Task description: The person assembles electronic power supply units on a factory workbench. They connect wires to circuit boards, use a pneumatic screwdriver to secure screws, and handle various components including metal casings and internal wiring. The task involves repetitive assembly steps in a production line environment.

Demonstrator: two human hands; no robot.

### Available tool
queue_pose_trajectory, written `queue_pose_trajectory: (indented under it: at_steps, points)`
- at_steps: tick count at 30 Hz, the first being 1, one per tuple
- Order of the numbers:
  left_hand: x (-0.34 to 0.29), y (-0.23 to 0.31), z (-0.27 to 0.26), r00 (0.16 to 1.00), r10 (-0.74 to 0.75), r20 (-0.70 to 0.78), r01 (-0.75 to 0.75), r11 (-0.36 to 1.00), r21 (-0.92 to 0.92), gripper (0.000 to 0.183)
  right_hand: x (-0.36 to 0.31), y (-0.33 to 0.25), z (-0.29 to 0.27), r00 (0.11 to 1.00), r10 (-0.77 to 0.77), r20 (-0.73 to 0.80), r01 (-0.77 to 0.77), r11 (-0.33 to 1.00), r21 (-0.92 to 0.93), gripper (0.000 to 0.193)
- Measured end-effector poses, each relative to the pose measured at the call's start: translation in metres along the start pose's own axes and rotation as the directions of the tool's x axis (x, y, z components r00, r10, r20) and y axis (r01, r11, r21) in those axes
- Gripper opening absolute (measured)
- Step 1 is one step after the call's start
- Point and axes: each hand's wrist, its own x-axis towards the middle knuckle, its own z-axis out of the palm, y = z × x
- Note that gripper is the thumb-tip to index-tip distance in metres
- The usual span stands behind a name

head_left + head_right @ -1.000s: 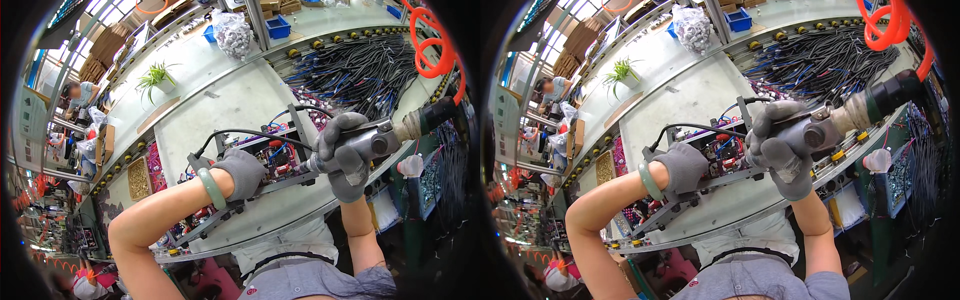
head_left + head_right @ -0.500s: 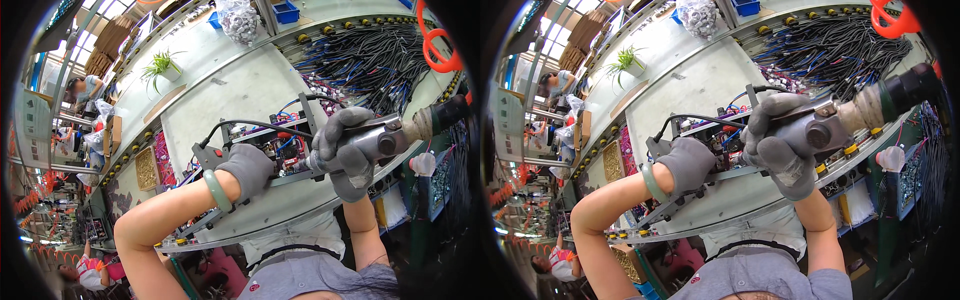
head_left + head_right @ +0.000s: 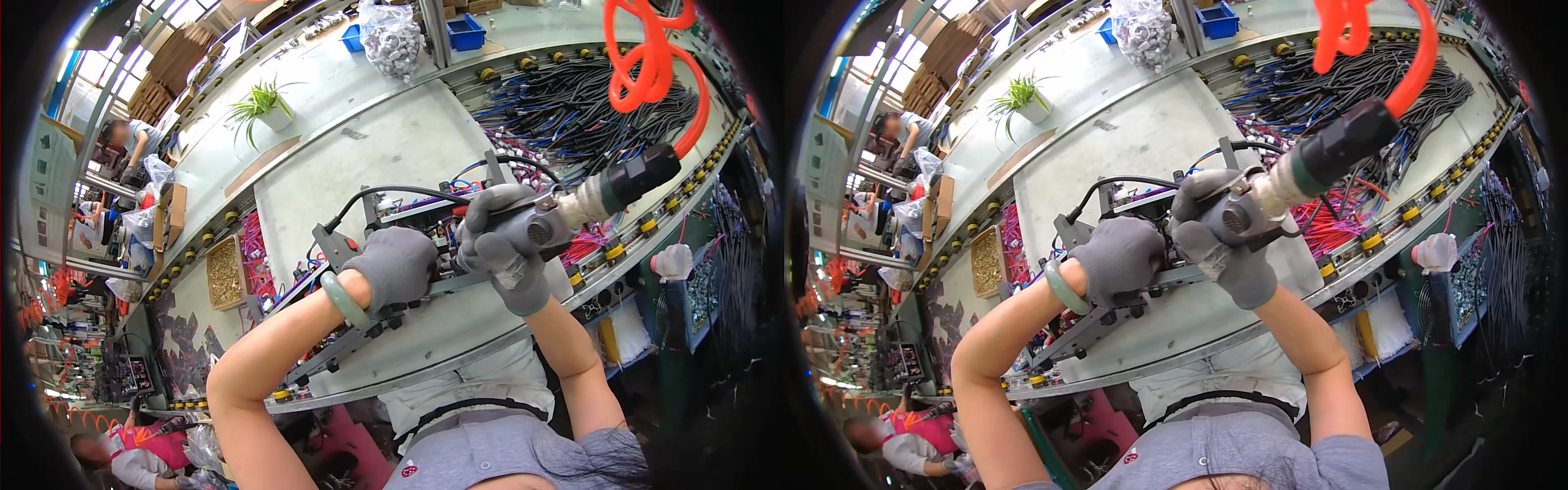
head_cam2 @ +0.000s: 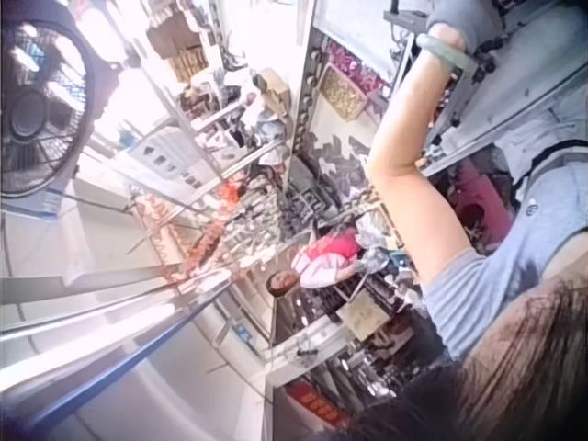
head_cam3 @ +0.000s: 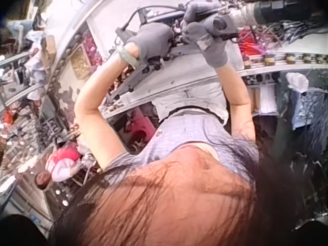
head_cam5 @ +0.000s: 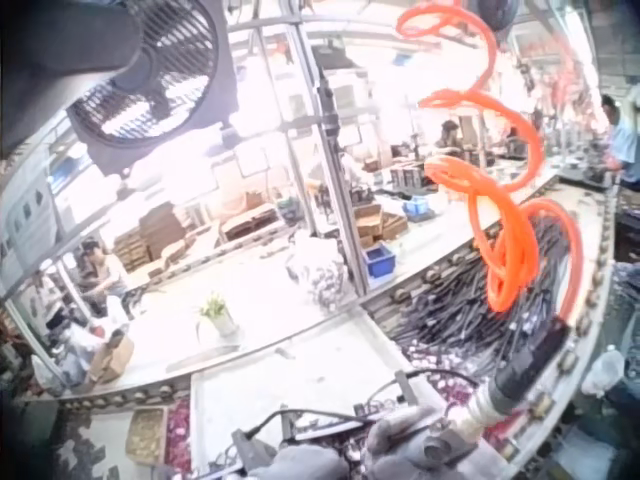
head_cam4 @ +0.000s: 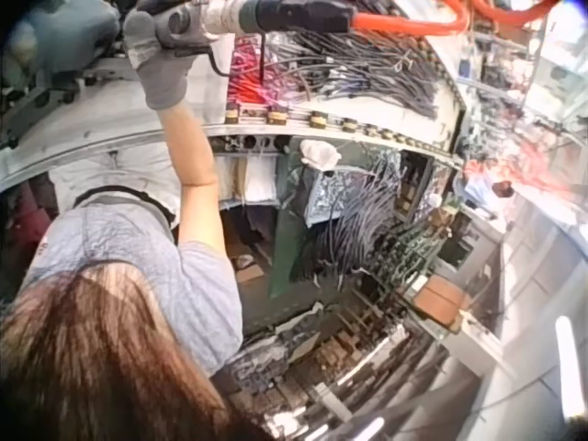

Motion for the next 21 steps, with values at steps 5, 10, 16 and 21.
queue_pose_trajectory:
  at_steps: [5,10,16,21]
  points:
    - [0.0,0.002,-0.006,0.998,0.002,0.065,-0.003,1.0,0.016,0.018,0.001,0.006,0.02,0.997,-0.005,0.083,0.028,0.96,-0.277,0.039]
    - [0.001,-0.028,0.035,0.876,0.26,-0.405,-0.33,0.937,-0.112,0.024,0.019,0.009,0.048,0.971,0.154,0.185,-0.017,0.812,-0.584,0.034]
    - [0.001,-0.036,0.036,0.862,0.276,-0.425,-0.377,0.91,-0.174,0.035,0.019,0.009,0.05,0.956,0.229,0.183,-0.069,0.782,-0.619,0.041]
    - [0.0,-0.036,0.048,0.893,0.123,-0.433,-0.222,0.957,-0.185,0.034,0.023,0.012,0.045,0.939,0.202,0.278,-0.028,0.851,-0.525,0.049]
